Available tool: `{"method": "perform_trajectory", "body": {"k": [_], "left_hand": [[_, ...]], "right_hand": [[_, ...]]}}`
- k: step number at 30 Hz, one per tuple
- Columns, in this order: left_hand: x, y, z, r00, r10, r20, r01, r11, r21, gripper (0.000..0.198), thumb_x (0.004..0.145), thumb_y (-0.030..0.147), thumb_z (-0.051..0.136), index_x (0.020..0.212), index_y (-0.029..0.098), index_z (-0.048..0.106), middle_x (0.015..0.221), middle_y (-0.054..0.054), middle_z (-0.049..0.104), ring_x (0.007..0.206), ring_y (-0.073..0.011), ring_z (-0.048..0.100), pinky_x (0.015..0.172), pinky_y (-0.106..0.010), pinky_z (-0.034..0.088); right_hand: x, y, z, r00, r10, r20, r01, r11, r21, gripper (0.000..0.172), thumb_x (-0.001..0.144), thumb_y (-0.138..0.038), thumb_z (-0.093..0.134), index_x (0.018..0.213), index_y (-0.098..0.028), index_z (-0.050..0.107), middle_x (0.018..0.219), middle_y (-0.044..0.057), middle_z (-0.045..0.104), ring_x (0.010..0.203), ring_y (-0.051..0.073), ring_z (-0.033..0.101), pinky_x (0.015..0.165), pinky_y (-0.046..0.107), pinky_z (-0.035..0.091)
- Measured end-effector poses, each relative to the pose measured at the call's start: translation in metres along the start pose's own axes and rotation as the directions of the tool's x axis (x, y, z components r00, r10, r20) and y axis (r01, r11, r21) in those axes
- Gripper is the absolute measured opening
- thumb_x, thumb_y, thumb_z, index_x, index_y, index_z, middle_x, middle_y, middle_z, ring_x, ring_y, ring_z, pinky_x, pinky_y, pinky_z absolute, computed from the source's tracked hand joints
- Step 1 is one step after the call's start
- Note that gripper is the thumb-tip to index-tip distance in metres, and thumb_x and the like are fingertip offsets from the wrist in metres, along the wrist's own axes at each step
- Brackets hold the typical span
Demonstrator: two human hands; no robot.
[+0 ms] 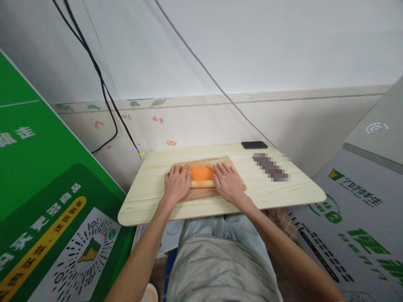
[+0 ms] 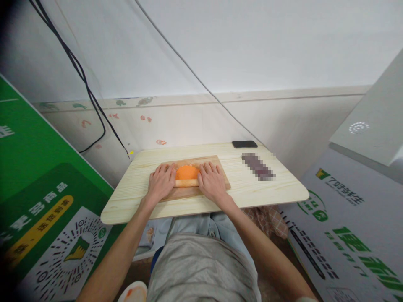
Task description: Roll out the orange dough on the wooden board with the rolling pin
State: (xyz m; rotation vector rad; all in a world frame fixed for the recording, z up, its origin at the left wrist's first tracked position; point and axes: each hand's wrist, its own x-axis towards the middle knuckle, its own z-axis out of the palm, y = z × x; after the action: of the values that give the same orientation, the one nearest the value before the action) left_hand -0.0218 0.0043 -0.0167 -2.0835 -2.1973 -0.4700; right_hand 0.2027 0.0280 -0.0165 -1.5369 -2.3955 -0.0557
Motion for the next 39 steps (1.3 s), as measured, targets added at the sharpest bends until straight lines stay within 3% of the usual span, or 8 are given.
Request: {"method": "perform_trajectory", "body": {"k": [12, 16, 20, 26, 30, 39], "left_hand": [[0.043, -0.002, 0.004, 0.995, -0.085, 0.060, 0.089, 0.993, -0.073, 0.054, 0.110, 0.040, 0.031, 0.153, 0.021, 0.058, 0.149, -0.018, 0.063, 0.140, -0.0365, 0.055, 0.113, -0.057, 0.046], [0.051, -0.001, 0.005, 0.994, -0.108, -0.005, 0.107, 0.991, -0.075, 0.049, 0.109, 0.036, 0.033, 0.140, 0.018, 0.065, 0.142, -0.019, 0.068, 0.135, -0.0356, 0.059, 0.111, -0.053, 0.047], [0.060, 0.000, 0.005, 0.993, -0.083, -0.078, 0.079, 0.996, -0.051, 0.045, 0.109, 0.032, 0.031, 0.128, 0.018, 0.070, 0.134, -0.017, 0.073, 0.127, -0.0329, 0.063, 0.108, -0.048, 0.049], [0.084, 0.002, 0.003, 0.997, -0.069, -0.037, 0.069, 0.998, -0.007, 0.049, 0.111, 0.029, 0.025, 0.116, 0.016, 0.072, 0.125, -0.017, 0.076, 0.121, -0.0320, 0.065, 0.102, -0.045, 0.050], [0.100, 0.007, 0.002, 0.998, -0.031, -0.059, 0.033, 0.999, 0.040, 0.051, 0.111, 0.030, 0.023, 0.119, 0.014, 0.071, 0.124, -0.020, 0.076, 0.122, -0.0332, 0.064, 0.104, -0.047, 0.047], [0.101, 0.008, 0.003, 0.999, -0.030, -0.038, 0.032, 0.998, 0.048, 0.055, 0.112, 0.034, 0.022, 0.123, 0.012, 0.071, 0.126, -0.022, 0.076, 0.125, -0.0359, 0.062, 0.105, -0.049, 0.048]], "right_hand": [[0.049, 0.015, 0.000, 0.997, -0.005, 0.080, 0.008, 1.000, -0.028, 0.058, 0.114, -0.040, 0.026, 0.161, -0.018, 0.051, 0.164, 0.014, 0.055, 0.153, 0.033, 0.044, 0.125, 0.050, 0.032], [0.064, 0.022, 0.005, 0.992, -0.029, 0.121, 0.032, 0.999, -0.024, 0.057, 0.114, -0.041, 0.026, 0.162, -0.020, 0.050, 0.166, 0.015, 0.052, 0.154, 0.035, 0.043, 0.123, 0.052, 0.032], [0.077, 0.024, 0.004, 0.990, -0.017, 0.142, 0.020, 1.000, -0.017, 0.054, 0.114, -0.042, 0.026, 0.149, -0.024, 0.062, 0.155, 0.015, 0.062, 0.141, 0.034, 0.054, 0.117, 0.052, 0.039], [0.097, 0.021, -0.001, 0.987, 0.064, 0.151, -0.061, 0.998, -0.028, 0.056, 0.113, -0.042, 0.025, 0.133, -0.019, 0.072, 0.137, 0.020, 0.072, 0.129, 0.036, 0.062, 0.105, 0.049, 0.049], [0.109, 0.023, -0.002, 0.982, 0.088, 0.167, -0.085, 0.996, -0.023, 0.056, 0.113, -0.037, 0.025, 0.128, -0.015, 0.074, 0.134, 0.021, 0.074, 0.125, 0.033, 0.066, 0.104, 0.046, 0.049], [0.106, 0.022, -0.003, 0.987, 0.082, 0.138, -0.078, 0.996, -0.035, 0.056, 0.115, -0.036, 0.022, 0.131, -0.017, 0.073, 0.134, 0.020, 0.073, 0.126, 0.033, 0.064, 0.104, 0.044, 0.048]]}}
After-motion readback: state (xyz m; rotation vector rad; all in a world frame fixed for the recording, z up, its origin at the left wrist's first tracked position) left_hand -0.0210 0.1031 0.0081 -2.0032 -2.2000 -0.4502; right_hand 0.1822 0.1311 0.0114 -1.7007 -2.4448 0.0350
